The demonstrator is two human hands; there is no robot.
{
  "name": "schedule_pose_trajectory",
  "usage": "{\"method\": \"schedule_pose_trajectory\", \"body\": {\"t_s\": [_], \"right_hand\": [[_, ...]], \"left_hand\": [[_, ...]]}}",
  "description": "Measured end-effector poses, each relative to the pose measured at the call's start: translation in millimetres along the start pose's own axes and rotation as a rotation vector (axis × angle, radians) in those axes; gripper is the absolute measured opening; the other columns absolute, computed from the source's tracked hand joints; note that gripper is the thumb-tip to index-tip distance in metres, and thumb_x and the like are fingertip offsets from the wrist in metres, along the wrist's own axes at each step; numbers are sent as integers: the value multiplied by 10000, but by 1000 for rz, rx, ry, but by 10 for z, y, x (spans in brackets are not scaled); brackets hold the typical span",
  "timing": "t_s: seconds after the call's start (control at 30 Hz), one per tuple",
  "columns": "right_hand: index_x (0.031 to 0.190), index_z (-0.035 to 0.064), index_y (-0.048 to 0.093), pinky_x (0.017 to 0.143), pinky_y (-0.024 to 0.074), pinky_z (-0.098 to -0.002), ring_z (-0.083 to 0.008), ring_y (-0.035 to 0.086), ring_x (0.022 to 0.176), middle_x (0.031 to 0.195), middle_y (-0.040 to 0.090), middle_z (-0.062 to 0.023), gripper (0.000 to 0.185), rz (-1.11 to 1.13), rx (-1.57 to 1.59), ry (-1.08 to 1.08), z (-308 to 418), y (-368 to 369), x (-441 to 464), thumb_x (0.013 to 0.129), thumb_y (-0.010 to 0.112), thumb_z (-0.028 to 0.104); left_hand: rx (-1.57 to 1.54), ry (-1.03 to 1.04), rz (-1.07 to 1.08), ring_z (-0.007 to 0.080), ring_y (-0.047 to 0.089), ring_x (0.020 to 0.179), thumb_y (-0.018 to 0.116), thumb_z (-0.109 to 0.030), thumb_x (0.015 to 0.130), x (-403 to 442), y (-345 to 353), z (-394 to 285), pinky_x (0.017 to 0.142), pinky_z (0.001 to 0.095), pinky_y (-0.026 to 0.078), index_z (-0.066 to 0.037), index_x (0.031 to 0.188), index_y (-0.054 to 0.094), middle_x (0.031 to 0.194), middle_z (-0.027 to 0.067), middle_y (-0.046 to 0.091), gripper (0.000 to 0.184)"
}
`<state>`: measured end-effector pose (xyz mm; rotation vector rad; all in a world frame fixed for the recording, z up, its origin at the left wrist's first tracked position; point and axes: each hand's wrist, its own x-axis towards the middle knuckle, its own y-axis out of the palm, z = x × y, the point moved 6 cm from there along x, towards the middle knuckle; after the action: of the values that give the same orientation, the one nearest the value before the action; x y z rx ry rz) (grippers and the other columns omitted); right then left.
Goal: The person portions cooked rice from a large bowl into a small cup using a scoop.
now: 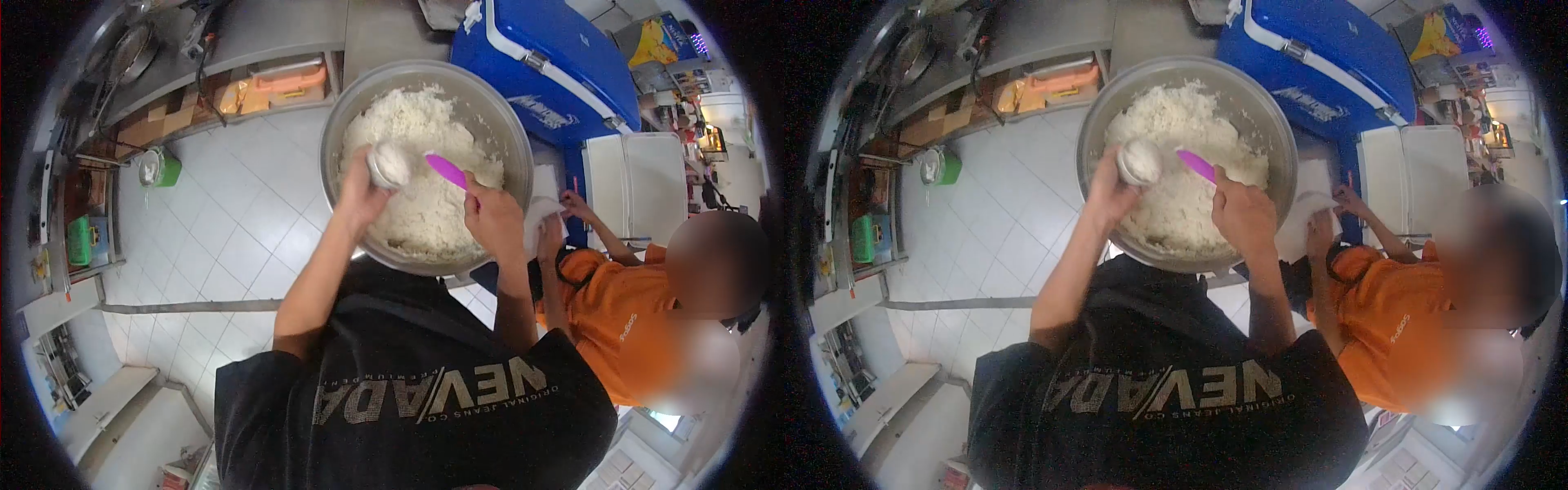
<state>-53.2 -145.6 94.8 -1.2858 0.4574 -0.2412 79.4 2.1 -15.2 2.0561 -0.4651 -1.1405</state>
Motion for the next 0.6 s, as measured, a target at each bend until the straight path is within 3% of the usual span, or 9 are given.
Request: {"method": "schedule_pose_trajectory", "body": {"t_s": [0.13,0.23,0.33,0.43,0.53,0.6], "right_hand": [[1206,109,682,730,539,-478,-389,673,784,832,684,-232,339,255,-5,-290,143,958,151,888,575,157],[1134,65,706,671,531,-427,-352,660,692,784,678,-221,308,313,205,-593,336,1580,148,857,577,109],[1107,40,698,638,480,-374,-212,600,652,740,654,-177,288,815,419,-752,267,1815,278,856,557,45],[1052,28,718,599,427,-328,-128,492,633,694,626,-86,238,935,676,-822,198,1590,345,860,578,26],[1184,25,697,623,454,-304,-97,512,644,718,642,-31,299,1106,659,-688,57,1396,360,910,578,40],[1235,25,671,590,432,-293,-87,491,623,716,609,30,303,1062,705,-746,-137,1437,418,950,577,66]], "left_hand": [[-51,29,75,260,585,1199,346,-321,1060,-182,82,-326,989,444,516,-66,1308,521,1326,104,575,396],[-70,60,63,251,588,1191,346,-305,1063,-430,148,-456,987,434,517,-62,1302,520,1315,98,580,383],[-107,91,48,237,597,1171,343,-302,1067,-552,66,-530,982,427,519,-62,1286,527,1283,91,597,374],[-125,87,48,223,605,1153,347,-301,1068,-598,69,-540,977,422,523,-59,1266,536,1250,83,612,366],[-137,107,34,222,607,1145,359,-302,1066,-638,39,-528,972,419,524,-57,1257,541,1236,79,619,360],[-140,126,13,224,608,1144,370,-304,1063,-663,-9,-535,972,416,522,-61,1259,542,1235,78,620,357]]}}
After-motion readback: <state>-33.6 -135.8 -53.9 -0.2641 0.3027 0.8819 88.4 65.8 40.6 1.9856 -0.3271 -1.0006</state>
